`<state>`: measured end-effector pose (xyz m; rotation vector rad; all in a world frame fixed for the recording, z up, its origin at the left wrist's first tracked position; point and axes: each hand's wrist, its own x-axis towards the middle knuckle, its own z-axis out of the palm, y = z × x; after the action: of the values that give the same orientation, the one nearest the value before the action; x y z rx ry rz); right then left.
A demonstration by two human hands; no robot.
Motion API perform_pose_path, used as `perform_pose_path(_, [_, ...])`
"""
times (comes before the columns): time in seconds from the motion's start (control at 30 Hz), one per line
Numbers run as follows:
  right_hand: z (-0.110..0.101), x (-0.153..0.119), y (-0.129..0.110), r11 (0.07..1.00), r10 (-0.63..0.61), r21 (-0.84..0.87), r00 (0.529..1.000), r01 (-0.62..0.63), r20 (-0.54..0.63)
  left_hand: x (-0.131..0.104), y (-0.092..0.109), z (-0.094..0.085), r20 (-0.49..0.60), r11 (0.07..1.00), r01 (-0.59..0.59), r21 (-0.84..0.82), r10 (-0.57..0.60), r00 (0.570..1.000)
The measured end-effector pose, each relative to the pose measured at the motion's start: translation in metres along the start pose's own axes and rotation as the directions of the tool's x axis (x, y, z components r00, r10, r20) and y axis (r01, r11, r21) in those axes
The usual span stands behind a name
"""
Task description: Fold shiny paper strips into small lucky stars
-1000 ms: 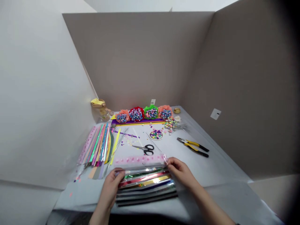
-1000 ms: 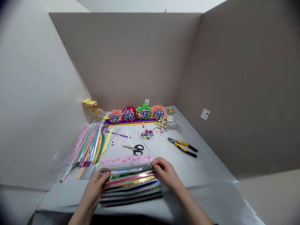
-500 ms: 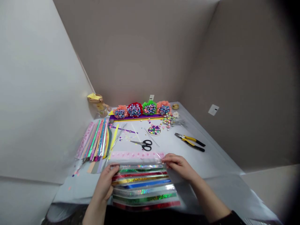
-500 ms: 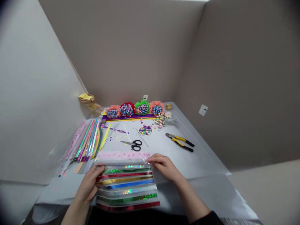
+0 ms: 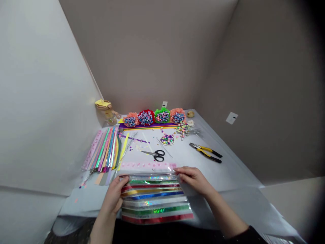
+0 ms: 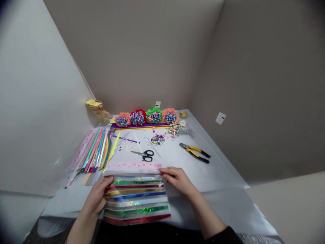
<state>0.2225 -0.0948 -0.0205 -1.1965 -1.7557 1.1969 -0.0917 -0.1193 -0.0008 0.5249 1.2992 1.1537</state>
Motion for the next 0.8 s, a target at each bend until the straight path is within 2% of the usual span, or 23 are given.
perform_pose_path(0.17, [0.007,0.000,0.002,0.997,0.007,-0.076,0.989,-0.018,-0.147,0.000,0.000,0.001,0.068,1.000,0.009,0.008,-0.010,0.998])
perform_pose_path(0.37, [0.010,0.002,0.001,0.998,0.069,0.015,0.986,-0.068,-0.151,0.001,-0.004,-0.002,0.065,1.000,-0.001,0.021,0.000,0.998])
perform_pose_path(0.47, [0.011,0.002,-0.002,0.998,0.067,-0.008,0.987,-0.069,-0.148,0.003,-0.007,-0.003,0.054,0.999,-0.014,0.048,0.012,0.998])
perform_pose_path(0.57, [0.007,0.004,0.000,0.996,0.077,-0.032,0.977,-0.085,-0.199,0.005,-0.011,-0.005,0.025,0.995,-0.076,0.069,0.075,0.997])
perform_pose_path(0.63, [-0.001,0.005,0.006,0.993,0.100,-0.029,0.955,-0.113,-0.279,0.008,-0.014,-0.008,-0.027,0.989,-0.117,0.093,0.120,0.992])
perform_pose_path(0.73, [-0.023,0.003,0.016,0.993,0.115,0.015,0.892,-0.121,-0.438,0.010,-0.015,-0.016,-0.111,0.980,-0.163,0.117,0.176,0.978])
perform_pose_path(0.8, [-0.039,0.000,0.023,0.994,0.109,0.058,0.845,-0.092,-0.523,0.011,-0.011,-0.023,-0.197,0.964,-0.252,0.084,0.264,0.944])
